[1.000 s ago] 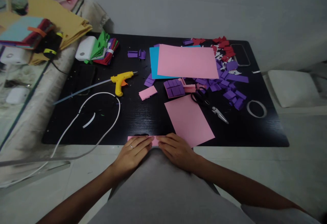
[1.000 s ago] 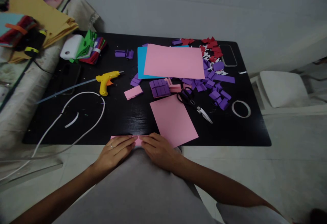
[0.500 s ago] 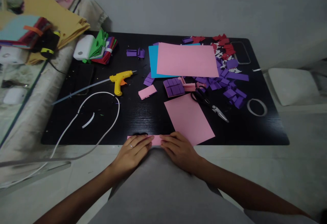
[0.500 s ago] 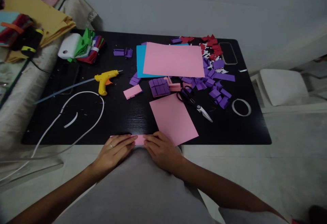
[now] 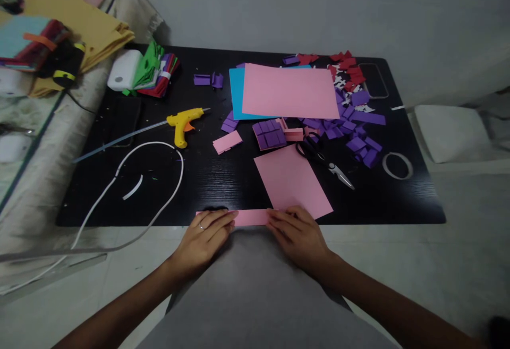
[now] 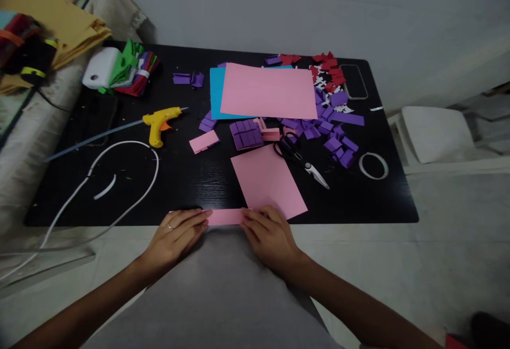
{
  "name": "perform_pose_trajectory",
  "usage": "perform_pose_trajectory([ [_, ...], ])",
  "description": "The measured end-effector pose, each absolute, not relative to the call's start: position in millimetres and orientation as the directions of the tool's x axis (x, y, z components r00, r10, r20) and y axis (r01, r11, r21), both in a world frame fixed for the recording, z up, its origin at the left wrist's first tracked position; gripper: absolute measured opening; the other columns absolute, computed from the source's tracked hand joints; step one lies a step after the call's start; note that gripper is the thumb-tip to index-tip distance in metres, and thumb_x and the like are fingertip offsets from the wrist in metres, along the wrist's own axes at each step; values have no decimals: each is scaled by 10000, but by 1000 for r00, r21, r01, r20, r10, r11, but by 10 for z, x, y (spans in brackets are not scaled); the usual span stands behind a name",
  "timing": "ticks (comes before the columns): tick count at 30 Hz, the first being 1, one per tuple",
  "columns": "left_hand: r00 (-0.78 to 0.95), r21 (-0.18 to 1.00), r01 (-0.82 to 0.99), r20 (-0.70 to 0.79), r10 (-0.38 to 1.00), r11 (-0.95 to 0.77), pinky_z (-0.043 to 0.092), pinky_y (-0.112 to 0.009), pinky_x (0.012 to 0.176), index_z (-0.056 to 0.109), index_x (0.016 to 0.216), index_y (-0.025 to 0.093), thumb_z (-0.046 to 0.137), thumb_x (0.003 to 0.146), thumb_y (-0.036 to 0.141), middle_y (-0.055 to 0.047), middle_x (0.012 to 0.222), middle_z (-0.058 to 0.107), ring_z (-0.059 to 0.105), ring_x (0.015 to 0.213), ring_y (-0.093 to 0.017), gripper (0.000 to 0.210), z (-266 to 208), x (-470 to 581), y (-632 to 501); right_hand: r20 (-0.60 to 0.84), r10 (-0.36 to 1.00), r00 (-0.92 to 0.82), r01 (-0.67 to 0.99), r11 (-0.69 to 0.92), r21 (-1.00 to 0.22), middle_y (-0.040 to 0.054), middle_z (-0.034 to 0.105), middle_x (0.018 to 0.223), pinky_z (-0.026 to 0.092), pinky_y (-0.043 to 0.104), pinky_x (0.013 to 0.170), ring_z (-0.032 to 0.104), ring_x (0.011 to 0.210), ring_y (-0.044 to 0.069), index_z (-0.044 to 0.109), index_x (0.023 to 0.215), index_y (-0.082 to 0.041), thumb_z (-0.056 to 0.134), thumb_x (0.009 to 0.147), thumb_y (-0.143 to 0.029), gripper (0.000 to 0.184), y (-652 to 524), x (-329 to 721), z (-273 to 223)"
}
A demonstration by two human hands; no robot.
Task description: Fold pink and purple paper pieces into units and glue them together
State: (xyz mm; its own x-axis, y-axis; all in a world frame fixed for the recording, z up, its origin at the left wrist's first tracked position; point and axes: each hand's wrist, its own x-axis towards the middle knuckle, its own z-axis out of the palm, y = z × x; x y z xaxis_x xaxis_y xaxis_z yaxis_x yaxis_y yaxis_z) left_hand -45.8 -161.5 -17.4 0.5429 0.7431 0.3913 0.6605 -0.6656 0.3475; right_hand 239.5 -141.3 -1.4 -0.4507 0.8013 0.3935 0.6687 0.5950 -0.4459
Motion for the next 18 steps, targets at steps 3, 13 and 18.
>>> perform_pose_trajectory([
  [3, 526, 356, 663, 404, 748, -658, 470, -420, 1034, 713, 1123, 167, 616, 1039, 111, -71, 1289, 785, 698, 1174, -234, 140, -142, -443, -1612, 377, 814, -441, 678, 578, -455, 15, 847, 1127, 595, 369, 861, 722, 900, 198, 808, 995, -174, 689, 993, -125, 128, -1428, 2467, 22],
  [13, 520, 355, 671, 399, 755, -651, 478, -402, 978, 719, 1111, 184, 609, 1045, 119, -41, 1258, 796, 692, 1147, -224, 144, -103, -435, -1579, 411, 719, -561, 543, 694, -473, 82, 814, 1063, 629, 391, 899, 715, 979, 224, 760, 1121, -165, 647, 1014, -136, 159, -1324, 2312, 56],
  [18, 541, 351, 678, 355, 762, -645, 466, -409, 1005, 715, 1174, 182, 583, 1061, 130, -38, 1281, 789, 684, 1169, -230, 181, -96, -462, -1590, 368, 700, -612, 495, 702, -512, 106, 781, 1032, 646, 395, 885, 702, 967, 232, 748, 1073, -125, 605, 1022, -97, 154, -1336, 2142, -35],
])
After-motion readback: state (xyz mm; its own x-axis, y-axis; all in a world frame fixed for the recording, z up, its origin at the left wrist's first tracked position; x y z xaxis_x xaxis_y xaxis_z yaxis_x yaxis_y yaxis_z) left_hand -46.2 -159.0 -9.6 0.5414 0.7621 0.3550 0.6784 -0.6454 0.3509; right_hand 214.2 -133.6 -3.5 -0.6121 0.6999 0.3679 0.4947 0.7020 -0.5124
